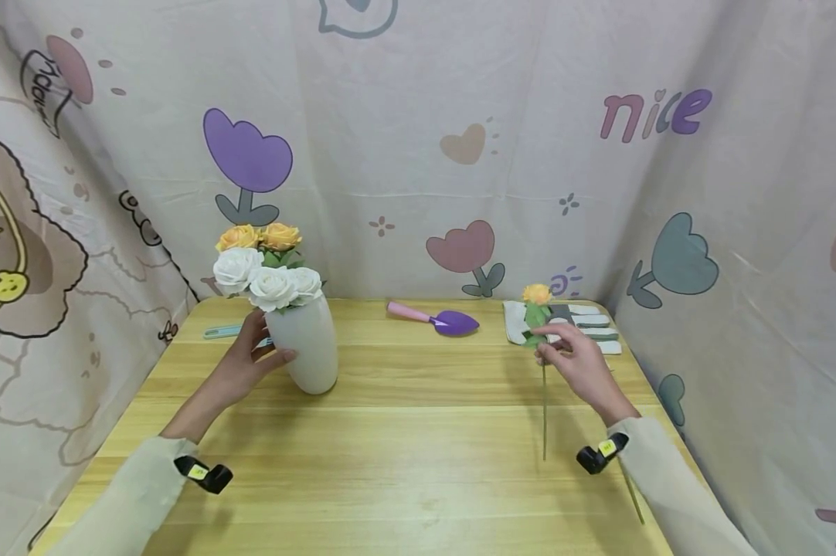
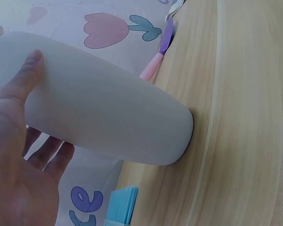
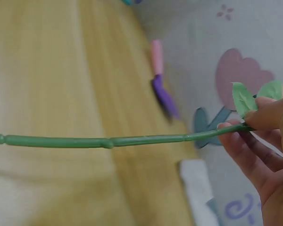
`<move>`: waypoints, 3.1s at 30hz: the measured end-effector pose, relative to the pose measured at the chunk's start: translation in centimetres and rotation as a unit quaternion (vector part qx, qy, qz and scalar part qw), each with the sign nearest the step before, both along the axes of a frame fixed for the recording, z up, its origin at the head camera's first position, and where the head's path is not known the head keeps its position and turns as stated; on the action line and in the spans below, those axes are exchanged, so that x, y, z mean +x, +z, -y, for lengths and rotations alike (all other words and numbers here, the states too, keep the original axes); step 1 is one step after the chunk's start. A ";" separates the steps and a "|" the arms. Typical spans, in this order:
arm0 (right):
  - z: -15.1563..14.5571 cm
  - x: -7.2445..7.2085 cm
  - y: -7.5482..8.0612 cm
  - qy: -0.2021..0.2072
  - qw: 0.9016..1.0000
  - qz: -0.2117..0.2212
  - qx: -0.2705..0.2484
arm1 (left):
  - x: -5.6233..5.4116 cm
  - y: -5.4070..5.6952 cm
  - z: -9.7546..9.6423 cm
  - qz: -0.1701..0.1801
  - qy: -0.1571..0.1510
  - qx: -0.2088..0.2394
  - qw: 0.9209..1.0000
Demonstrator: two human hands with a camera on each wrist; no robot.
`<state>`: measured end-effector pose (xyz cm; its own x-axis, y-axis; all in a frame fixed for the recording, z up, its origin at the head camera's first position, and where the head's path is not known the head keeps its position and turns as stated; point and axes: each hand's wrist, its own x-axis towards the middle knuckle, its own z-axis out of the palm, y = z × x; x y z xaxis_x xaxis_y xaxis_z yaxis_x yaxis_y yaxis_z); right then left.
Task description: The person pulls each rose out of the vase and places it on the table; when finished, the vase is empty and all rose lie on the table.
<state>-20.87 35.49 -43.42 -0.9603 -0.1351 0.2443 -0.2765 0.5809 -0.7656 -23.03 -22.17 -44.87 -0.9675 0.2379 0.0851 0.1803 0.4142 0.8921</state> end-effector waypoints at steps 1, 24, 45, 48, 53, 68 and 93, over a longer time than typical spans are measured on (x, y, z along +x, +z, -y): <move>-0.3 0.3 -0.7 0.003 1.000 0.008 0.007 | 0.0 0.0 0.0 0.000 0.000 0.000 1.000; -3.6 3.2 -7.5 -0.062 0.982 0.125 0.128 | -0.2 -0.3 0.0 0.002 0.002 0.002 1.000; -1.3 1.4 -0.2 -0.133 0.971 -0.062 0.191 | -0.2 -0.1 0.4 0.008 -0.001 -0.002 1.000; 0.8 0.0 1.9 -0.129 0.970 -0.098 0.179 | -0.2 -0.2 0.4 0.012 -0.001 -0.001 1.000; 6.0 -2.4 5.1 -0.093 0.974 -0.157 0.135 | -0.2 0.0 0.3 0.012 -0.002 -0.004 1.000; 23.9 -5.5 8.6 0.174 0.978 -0.096 -0.069 | -0.2 -0.1 0.3 0.010 0.003 -0.001 1.000; 31.8 -5.8 8.2 0.332 0.931 -0.072 -0.135 | -0.2 -0.3 0.2 -0.020 -0.012 0.012 1.000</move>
